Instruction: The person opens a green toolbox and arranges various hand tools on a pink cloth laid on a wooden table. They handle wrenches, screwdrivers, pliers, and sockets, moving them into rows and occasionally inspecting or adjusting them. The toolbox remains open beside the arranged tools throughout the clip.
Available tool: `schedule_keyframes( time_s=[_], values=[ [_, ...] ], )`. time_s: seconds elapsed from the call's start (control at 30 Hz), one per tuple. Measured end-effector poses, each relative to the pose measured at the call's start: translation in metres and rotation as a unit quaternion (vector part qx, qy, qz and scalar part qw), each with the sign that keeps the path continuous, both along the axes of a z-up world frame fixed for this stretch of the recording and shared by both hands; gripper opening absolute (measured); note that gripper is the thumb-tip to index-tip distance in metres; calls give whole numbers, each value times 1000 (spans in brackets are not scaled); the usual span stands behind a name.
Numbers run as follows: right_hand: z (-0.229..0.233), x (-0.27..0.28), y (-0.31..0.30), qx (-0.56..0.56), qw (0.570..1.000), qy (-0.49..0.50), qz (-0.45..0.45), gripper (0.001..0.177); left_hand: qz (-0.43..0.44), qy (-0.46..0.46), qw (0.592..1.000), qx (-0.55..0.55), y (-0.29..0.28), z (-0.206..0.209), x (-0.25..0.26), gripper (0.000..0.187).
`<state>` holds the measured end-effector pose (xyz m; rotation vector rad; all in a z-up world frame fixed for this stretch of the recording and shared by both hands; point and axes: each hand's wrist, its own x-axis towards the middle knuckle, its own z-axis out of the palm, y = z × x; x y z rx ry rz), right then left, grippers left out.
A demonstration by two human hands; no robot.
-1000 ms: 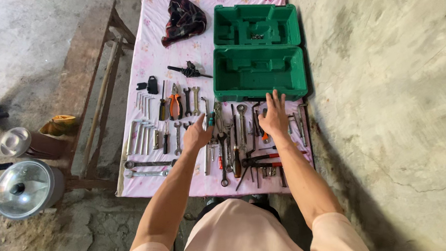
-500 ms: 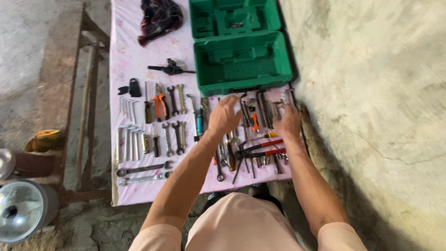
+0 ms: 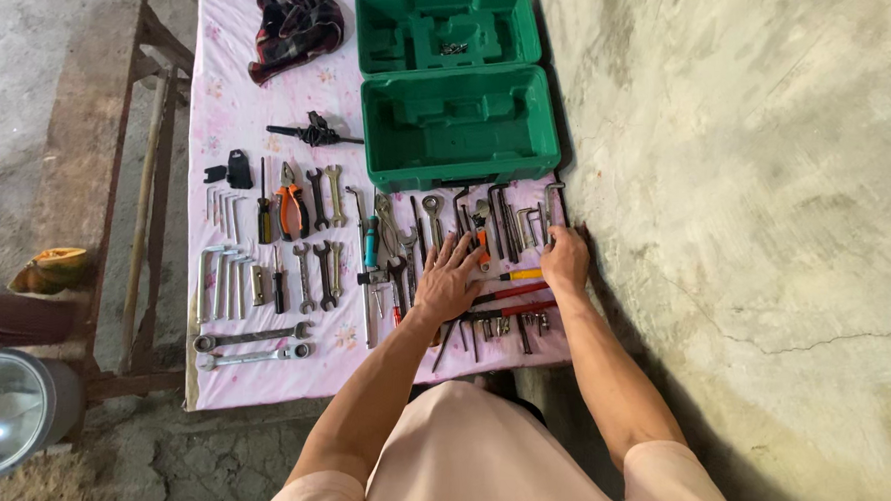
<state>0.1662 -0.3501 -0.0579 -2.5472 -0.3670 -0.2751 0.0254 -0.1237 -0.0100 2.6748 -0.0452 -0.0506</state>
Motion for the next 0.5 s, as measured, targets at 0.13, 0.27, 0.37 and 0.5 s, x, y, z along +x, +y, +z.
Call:
schedule_keyframes(
  time_s=[0.13,0.27,0.37,0.5],
  values=[
    [12,2,1,-2,1000,9,16,27,10,2,1000,-6,-2,-2,1,66],
    [14,5,-1,2,1000,16,24,28,20,-7,1000,-17,-3,0,0,66],
    [10,3,-1,4,1000,0,25,26,31,-6,999,-26,-5,1,-1,68],
    [8,1,-1,-10,998,-34,44,25,35,-9,999,-30,-6,1,1,69]
  ],
)
